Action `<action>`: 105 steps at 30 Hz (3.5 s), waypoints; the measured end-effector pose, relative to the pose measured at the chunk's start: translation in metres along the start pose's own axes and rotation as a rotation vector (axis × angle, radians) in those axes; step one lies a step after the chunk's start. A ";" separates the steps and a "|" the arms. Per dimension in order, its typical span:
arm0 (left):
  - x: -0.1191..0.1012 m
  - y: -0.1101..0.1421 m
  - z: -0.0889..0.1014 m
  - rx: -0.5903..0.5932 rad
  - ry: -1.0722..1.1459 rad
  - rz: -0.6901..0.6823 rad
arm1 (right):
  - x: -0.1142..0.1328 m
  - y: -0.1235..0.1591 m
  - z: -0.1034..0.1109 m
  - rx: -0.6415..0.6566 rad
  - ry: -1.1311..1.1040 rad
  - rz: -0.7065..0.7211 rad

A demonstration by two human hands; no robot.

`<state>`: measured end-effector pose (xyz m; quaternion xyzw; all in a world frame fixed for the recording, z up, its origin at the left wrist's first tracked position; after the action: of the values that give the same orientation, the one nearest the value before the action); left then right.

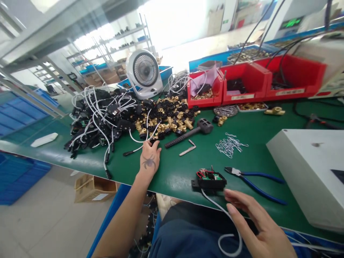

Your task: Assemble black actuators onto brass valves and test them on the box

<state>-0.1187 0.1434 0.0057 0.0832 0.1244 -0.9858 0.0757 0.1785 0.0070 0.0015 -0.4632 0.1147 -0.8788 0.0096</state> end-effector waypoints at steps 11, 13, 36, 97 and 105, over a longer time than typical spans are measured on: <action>0.001 -0.005 0.009 0.039 0.004 0.110 | 0.008 -0.002 -0.004 0.038 -0.003 0.142; 0.003 0.002 0.014 0.039 0.042 0.123 | 0.009 0.001 -0.002 0.037 -0.035 0.105; -0.106 0.116 0.069 0.143 1.033 -0.822 | 0.027 0.003 -0.003 0.518 -1.077 -0.367; -0.125 0.113 0.055 0.219 1.097 -0.355 | 0.032 0.012 -0.014 0.293 -1.010 -0.460; -0.121 0.123 0.047 0.016 0.772 -0.577 | 0.033 0.002 -0.005 0.266 -0.940 -0.507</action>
<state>0.0129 0.0291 0.0443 0.4056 0.1539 -0.8646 -0.2535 0.1551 0.0019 0.0247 -0.8136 -0.1293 -0.5591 -0.0936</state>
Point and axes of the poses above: each hand's wrist, its own y-axis away from the middle knuckle, its own z-axis out of the back of the hand, x = y × z, the point moved 4 cm from there along -y, towards the middle knuckle, and after that the axes turned 3 degrees about -z, right-handed, at the moved point
